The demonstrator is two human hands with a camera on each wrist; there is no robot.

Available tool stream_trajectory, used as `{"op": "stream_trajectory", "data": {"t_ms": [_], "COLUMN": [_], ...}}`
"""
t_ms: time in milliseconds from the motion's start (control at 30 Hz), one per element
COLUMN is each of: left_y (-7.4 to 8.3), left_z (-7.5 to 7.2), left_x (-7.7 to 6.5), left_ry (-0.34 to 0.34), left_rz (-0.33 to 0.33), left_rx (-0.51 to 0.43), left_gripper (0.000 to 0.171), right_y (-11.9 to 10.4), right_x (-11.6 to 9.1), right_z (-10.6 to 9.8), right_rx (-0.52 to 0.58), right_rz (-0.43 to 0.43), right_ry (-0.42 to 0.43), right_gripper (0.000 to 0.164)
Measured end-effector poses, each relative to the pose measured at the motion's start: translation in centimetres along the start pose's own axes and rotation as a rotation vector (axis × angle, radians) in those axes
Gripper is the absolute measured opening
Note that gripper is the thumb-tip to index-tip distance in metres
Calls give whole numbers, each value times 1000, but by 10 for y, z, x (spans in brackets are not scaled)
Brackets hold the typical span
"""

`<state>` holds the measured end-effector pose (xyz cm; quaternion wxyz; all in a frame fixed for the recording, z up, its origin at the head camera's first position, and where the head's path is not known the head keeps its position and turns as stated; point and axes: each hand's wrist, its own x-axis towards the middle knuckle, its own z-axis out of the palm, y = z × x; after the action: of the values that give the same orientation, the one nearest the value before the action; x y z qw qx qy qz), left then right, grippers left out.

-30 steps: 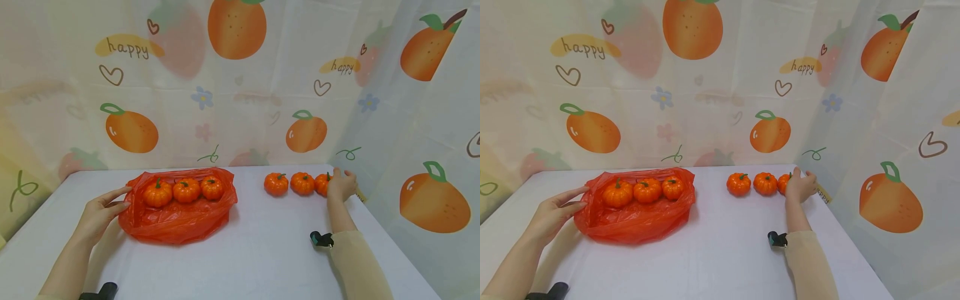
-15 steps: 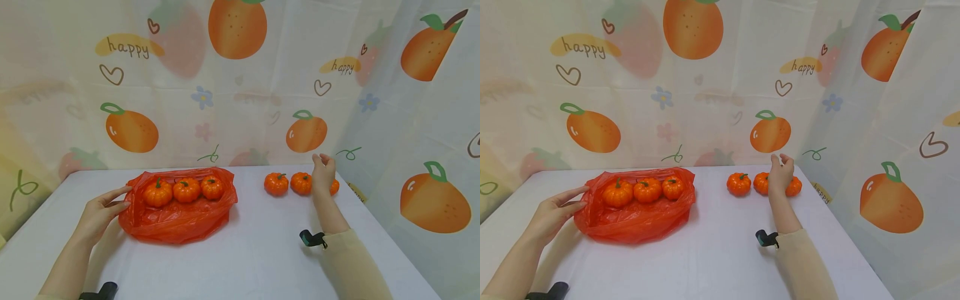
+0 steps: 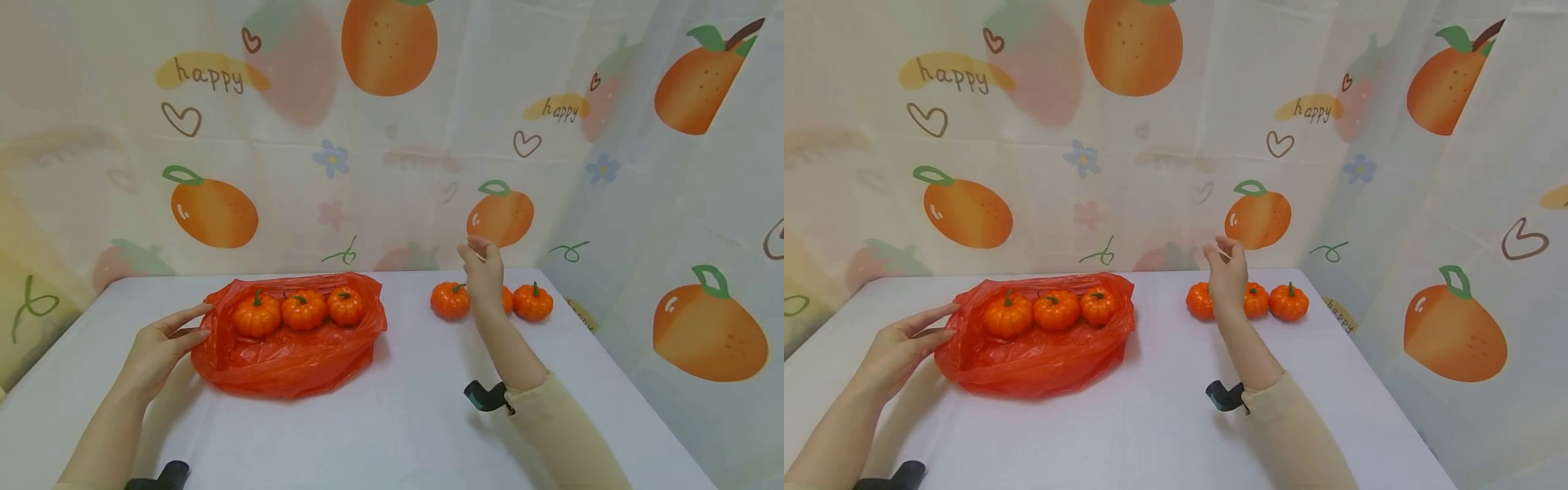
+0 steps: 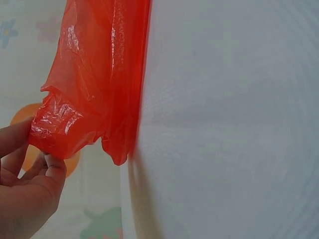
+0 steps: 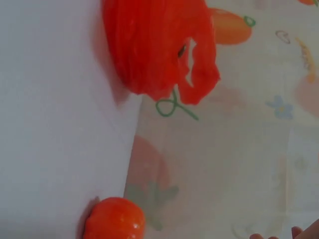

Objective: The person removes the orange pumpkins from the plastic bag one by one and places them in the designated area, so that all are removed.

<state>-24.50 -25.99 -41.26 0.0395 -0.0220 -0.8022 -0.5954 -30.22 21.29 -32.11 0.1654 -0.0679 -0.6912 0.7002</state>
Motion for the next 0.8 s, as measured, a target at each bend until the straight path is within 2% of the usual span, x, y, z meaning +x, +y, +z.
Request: {"op": "stream_trajectory", "data": {"t_ms": [100,267,400,600,700,800], "left_y": [0,1,0,-1,-1,-1], "left_z": [-1,-1,-1,0,0,1], "left_x": [-1,0,1,1,0,-1], "left_ry": [4,-1,-3,-6,-9,-10], "left_rz": [-4,7,21,39,41,41], "left_rx": [13,-25,-48,-82,-119,-111], "left_gripper": [46,46,45,44,42,41], "right_y": [-4,-11,-16,-26,-29,-31], "right_x": [-10,-25,-33,-38,-38,-38], "right_z": [13,39,58,88,103,116], "right_rx": [-11,-16,-26,-16,-1,11], "right_rz": [-26,-99,-122,-101,-67,-16], "right_ry": [-82,-184,-255,-314,-332,-342], "right_gripper": [41,39,37,36,35,34]}}
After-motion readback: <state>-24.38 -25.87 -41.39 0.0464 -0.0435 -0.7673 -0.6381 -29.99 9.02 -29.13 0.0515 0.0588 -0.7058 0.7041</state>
